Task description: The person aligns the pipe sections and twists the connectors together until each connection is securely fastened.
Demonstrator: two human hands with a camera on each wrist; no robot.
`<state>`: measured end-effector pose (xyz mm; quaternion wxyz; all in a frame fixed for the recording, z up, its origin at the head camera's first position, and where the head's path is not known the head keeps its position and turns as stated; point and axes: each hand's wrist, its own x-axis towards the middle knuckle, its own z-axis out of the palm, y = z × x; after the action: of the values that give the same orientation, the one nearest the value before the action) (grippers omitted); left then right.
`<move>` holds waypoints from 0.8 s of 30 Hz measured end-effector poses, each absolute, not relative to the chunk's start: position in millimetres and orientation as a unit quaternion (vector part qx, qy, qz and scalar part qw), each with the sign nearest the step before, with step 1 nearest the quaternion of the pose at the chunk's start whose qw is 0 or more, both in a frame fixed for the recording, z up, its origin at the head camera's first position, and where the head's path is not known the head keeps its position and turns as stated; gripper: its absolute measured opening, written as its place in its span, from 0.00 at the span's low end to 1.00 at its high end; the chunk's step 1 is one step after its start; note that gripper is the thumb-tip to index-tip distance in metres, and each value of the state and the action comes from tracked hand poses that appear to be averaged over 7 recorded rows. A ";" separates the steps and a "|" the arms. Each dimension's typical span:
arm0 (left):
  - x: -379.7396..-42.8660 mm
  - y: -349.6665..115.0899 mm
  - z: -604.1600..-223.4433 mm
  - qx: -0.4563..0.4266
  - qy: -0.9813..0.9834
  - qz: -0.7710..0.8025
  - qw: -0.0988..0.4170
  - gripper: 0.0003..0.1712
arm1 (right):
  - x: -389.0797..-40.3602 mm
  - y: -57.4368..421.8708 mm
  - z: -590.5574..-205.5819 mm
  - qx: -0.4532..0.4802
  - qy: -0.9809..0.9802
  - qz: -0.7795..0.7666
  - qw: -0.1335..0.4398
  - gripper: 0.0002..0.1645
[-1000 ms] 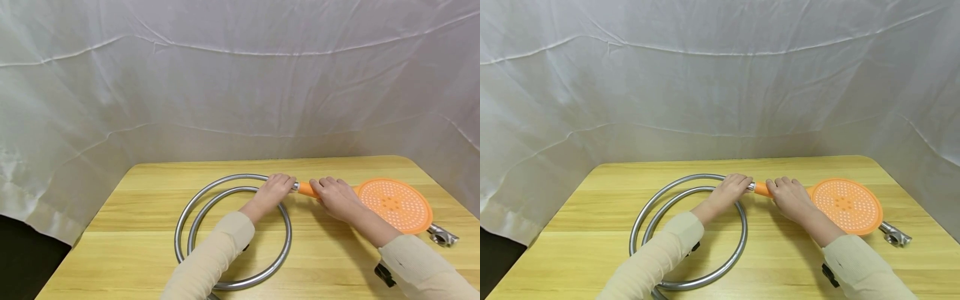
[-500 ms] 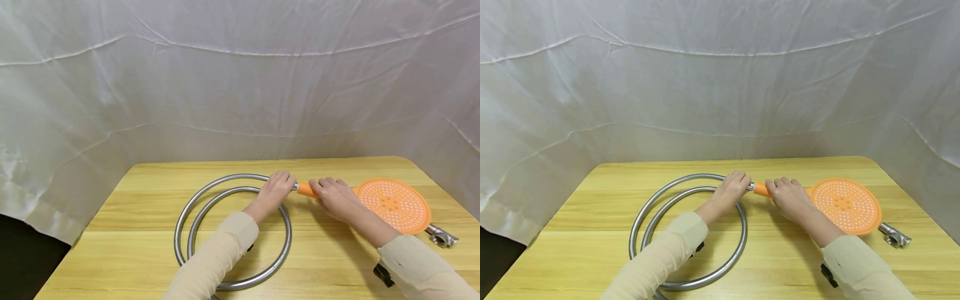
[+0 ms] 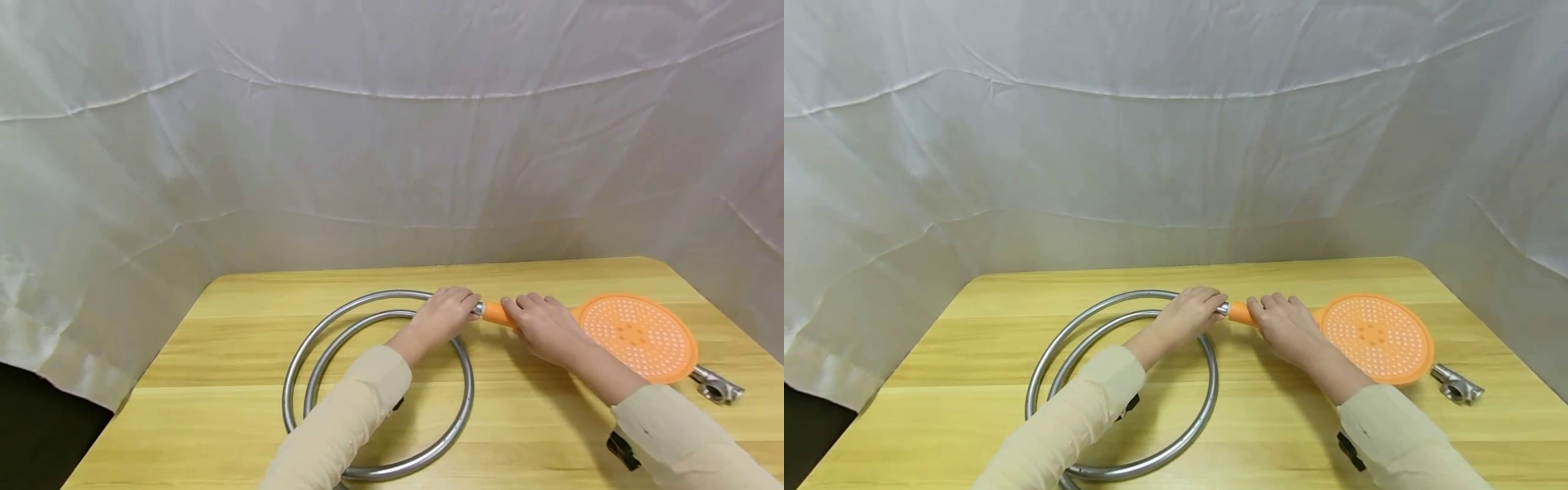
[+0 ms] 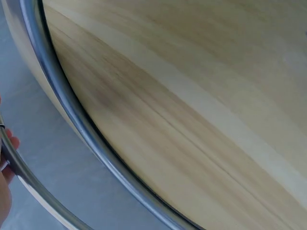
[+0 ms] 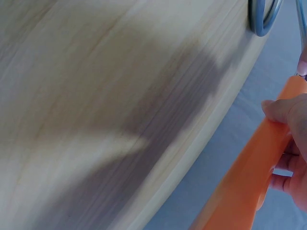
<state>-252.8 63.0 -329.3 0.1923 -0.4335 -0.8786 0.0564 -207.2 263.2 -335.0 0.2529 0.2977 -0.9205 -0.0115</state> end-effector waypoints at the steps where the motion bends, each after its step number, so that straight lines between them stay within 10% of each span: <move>1: -252.1 63.0 -328.5 -0.432 -0.881 0.058 0.181 0.19 | -207.2 263.0 -335.3 0.298 -0.920 -0.010 0.253 0.20; 24: -248.3 68.7 -332.2 -0.409 -0.859 0.045 0.306 0.08 | -208.2 263.5 -333.8 0.303 -0.917 0.000 0.257 0.21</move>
<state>-248.3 68.7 -332.2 0.3059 -0.4088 -0.8586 0.0449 -208.2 263.5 -333.8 0.2574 0.3033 -0.9175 0.0000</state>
